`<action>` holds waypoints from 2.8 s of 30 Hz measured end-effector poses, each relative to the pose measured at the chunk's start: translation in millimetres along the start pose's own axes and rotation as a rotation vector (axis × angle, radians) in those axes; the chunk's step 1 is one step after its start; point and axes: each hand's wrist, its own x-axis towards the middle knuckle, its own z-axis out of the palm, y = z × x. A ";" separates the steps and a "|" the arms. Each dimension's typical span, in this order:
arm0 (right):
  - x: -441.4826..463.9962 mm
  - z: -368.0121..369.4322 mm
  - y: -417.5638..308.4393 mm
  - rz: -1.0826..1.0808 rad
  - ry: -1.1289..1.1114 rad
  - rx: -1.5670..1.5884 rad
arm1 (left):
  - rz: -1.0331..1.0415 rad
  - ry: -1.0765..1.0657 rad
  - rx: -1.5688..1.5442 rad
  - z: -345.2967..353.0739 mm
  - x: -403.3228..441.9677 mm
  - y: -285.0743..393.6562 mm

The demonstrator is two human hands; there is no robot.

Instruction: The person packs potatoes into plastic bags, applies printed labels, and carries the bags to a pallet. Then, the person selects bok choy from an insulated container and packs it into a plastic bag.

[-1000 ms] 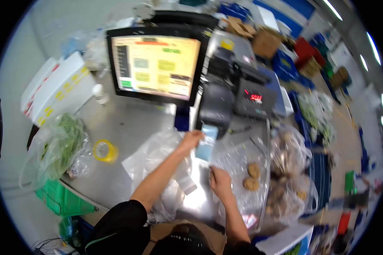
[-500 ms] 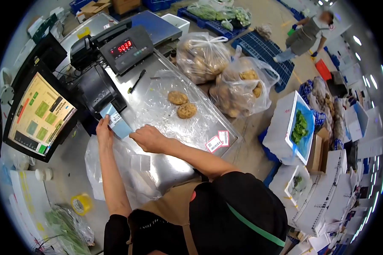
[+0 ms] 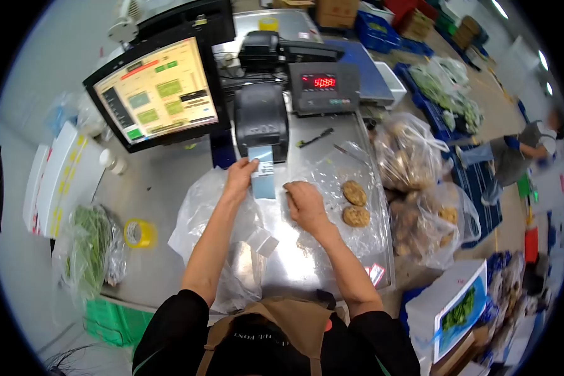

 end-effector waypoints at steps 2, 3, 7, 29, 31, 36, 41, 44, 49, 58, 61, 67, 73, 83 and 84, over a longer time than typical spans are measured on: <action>18.1 1.5 8.4 -0.032 0.035 -0.004 | -0.001 0.006 -0.038 0.5 -0.8 -1.5; 26.2 1.6 11.7 -0.045 0.052 -0.009 | -0.011 0.014 -0.043 1.6 -2.3 -1.3; 38.7 0.4 14.3 0.021 0.043 0.062 | -0.020 0.048 0.001 3.0 -7.6 -2.5; -16.6 -2.5 37.7 0.124 -0.071 0.064 | 0.058 -0.027 -0.079 1.0 -7.1 -26.8; -8.3 -0.8 35.0 0.091 -0.060 0.058 | 0.065 -0.049 -0.073 -0.1 -7.9 -21.8; 20.4 9.3 28.8 0.010 -0.031 0.013 | 0.087 -0.060 -0.166 2.9 -10.9 -13.2; 49.9 23.1 30.1 -0.023 0.031 -0.022 | 0.068 -0.046 -0.206 -0.1 -1.3 -18.2; 62.2 30.9 32.5 -0.039 0.061 -0.045 | 0.064 -0.049 -0.208 -1.8 -1.0 -17.9; 74.5 39.9 34.1 -0.069 0.095 -0.052 | 0.029 -0.072 -0.195 -3.0 -6.3 -13.3; 70.9 41.1 43.3 -0.047 0.104 -0.043 | -0.007 -0.107 -0.131 -7.2 -25.2 -13.7; 64.0 42.8 49.4 -0.026 0.083 -0.054 | -0.010 -0.110 -0.114 -10.7 -28.1 -19.2; 55.1 41.6 51.3 -0.019 0.046 -0.057 | -0.030 -0.104 -0.157 -10.9 -30.5 -16.7; 55.0 40.9 46.3 -0.018 0.052 -0.057 | -0.028 -0.103 -0.184 -9.1 -32.0 -13.8; 67.2 49.1 42.6 -0.075 0.059 -0.077 | 0.057 -0.087 -0.214 -1.3 -14.8 -6.0; 70.9 51.7 42.0 -0.093 0.059 -0.081 | 0.067 -0.084 -0.218 0.2 -12.5 -4.9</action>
